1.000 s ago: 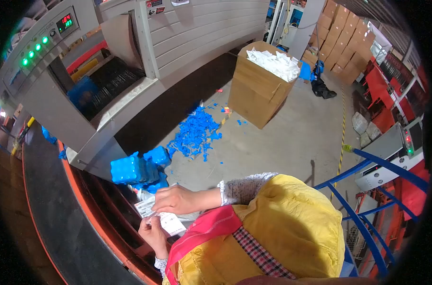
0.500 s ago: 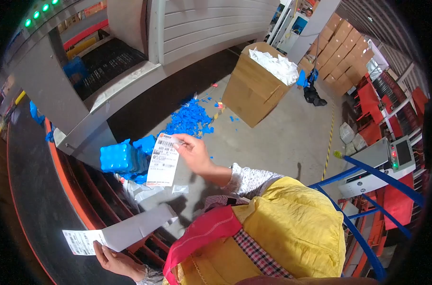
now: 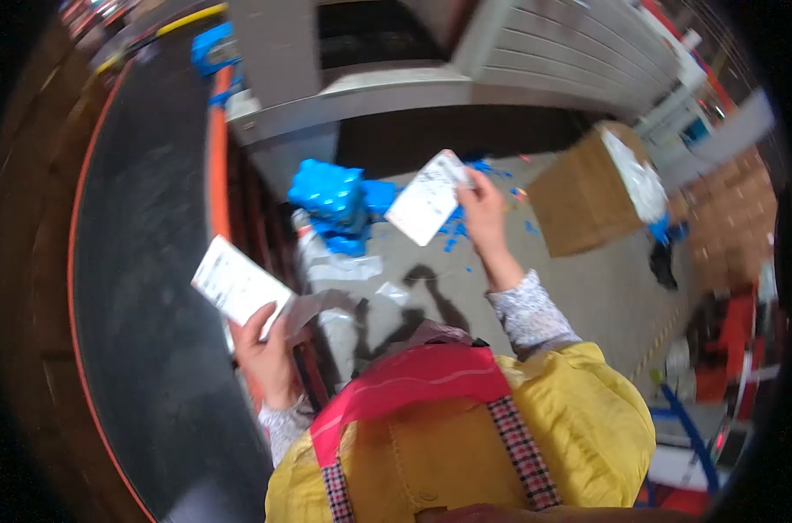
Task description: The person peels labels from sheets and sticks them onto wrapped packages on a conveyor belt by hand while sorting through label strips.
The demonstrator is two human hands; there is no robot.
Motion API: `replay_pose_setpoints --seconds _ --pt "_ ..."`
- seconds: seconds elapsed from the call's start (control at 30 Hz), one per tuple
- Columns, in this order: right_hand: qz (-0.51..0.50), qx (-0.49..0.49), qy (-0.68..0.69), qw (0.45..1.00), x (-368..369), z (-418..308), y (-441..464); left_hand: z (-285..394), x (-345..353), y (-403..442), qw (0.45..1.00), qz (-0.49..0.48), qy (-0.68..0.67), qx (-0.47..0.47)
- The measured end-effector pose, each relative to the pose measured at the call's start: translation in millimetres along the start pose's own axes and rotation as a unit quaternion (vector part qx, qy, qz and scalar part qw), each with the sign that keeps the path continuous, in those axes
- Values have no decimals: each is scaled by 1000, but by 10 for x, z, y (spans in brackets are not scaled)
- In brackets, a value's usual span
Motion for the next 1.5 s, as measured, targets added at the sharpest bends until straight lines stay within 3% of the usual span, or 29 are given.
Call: replay_pose_setpoints --seconds 0.03,0.1,0.2,0.33,0.43,0.57,0.7,0.83,1.07,1.13,1.27,1.37,1.43,1.47,1.5 --pt "-11 -8 32 999 75 -18 -11 -30 -60 -29 999 -4 -7 40" --pt "-27 -10 41 999 299 -106 -61 141 -130 -99 1000 -16 -22 -1" --pt "-87 -22 51 995 720 -145 -131 99 -369 -103 998 -40 -25 43" --pt "-109 -48 43 992 1148 -354 -348 47 -745 -256 994 -54 5 98" --pt "-116 -81 -17 990 1378 -570 -442 -17 -1076 -361 993 -89 26 79" --pt "-111 -127 -65 984 1662 -652 -534 121 -1266 -481 998 -15 10 55" --pt "-115 -140 -74 981 1852 -624 -494 55 -1388 -566 997 9 -66 51" --pt "-109 -175 -125 971 1934 -642 -470 -38 -1509 -635 998 1 -51 32" --pt "-148 -154 -117 970 2092 -678 -454 -32 -1535 -743 998 39 -46 19" --pt "-139 -183 -130 964 2204 -571 -366 -38 -1569 -737 996 51 -70 15" --pt "-172 -146 -105 968 2353 -739 -356 2 -1598 -705 987 96 -127 11" --pt "-182 -182 -98 961 2709 -491 -145 -14 -1545 -624 978 126 -160 34" --pt "-168 -235 -115 950 2965 -430 -61 132 -1527 -604 974 148 -165 -38" --pt "-180 -224 -82 954 3147 -343 3 -2 -1555 -569 973 162 -165 13" --pt "-183 -236 -71 952 3243 -399 43 58 -1508 -545 969 148 -196 2"
Point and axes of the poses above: each hand's wrist, its own y-axis towards the middle knuckle, its own x-axis out of the palm, z = x × y, the point moved 1 cm from there along y, towards the middle knuckle, and after that the axes turned 10 degrees about -y, right-handed, at the moved point
